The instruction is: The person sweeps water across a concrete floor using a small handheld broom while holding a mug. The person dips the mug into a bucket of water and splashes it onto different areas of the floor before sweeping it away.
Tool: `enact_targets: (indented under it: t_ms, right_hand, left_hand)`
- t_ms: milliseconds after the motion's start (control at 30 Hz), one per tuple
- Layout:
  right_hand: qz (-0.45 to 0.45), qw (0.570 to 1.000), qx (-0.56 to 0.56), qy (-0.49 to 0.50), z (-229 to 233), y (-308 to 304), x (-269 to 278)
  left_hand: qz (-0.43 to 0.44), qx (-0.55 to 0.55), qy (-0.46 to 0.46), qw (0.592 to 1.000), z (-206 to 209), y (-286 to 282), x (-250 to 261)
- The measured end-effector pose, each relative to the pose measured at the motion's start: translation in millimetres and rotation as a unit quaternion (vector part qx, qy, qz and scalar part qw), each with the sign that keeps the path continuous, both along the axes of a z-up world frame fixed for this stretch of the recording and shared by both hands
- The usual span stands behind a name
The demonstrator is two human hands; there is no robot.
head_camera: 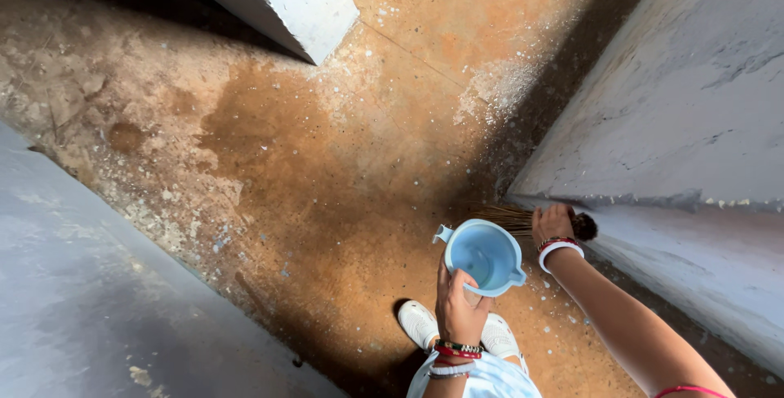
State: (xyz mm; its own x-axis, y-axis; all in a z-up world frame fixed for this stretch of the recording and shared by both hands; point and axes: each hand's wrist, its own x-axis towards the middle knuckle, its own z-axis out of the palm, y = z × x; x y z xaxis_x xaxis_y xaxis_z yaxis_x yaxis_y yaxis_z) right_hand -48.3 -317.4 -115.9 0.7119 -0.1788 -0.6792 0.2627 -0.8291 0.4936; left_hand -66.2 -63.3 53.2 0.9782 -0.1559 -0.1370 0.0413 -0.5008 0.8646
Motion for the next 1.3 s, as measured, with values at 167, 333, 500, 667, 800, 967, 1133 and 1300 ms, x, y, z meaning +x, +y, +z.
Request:
enact_targets:
  t_ms: [167,333,500,667,800,967,1133,1300]
  right_hand:
    - [-0.016,0.998,-0.004,0.056,45.1,31.8,-1.1]
    - [-0.316,0.942,0.079,0.079,129.6,68.3,-8.7]
    - [-0.448,0.861,0.242,-0.007,152.1,83.1,-48.3]
    - [-0.598,0.693,0.374,-0.149,185.5,114.6,-52.8]
    - [-0.724,0.524,0.419,-0.159,217.6,112.5,-21.2]
    - [-0.764,0.408,0.443,-0.231,236.3,68.1,64.6]
    - [-0.777,0.350,0.456,-0.255,242.2,-14.5,182.1]
    - [-0.786,0.291,0.482,-0.256,234.4,-103.3,287.0]
  left_hand:
    - [0.001,-0.029,-0.003,1.000,26.1,21.2,13.6]
    - [0.023,-0.032,-0.055,0.998,65.7,51.7,31.3]
    - [0.068,0.001,0.000,0.998,122.0,88.9,47.8]
    - [0.078,-0.018,-0.074,0.994,167.3,101.2,75.9]
    - [0.073,-0.017,-0.092,0.993,192.4,82.3,117.7]
    - [-0.011,-0.028,-0.122,0.992,239.2,23.6,194.9]
    - [-0.068,-0.002,-0.124,0.990,277.2,-50.3,291.6]
    - [-0.079,-0.009,-0.146,0.986,285.1,-118.7,378.5]
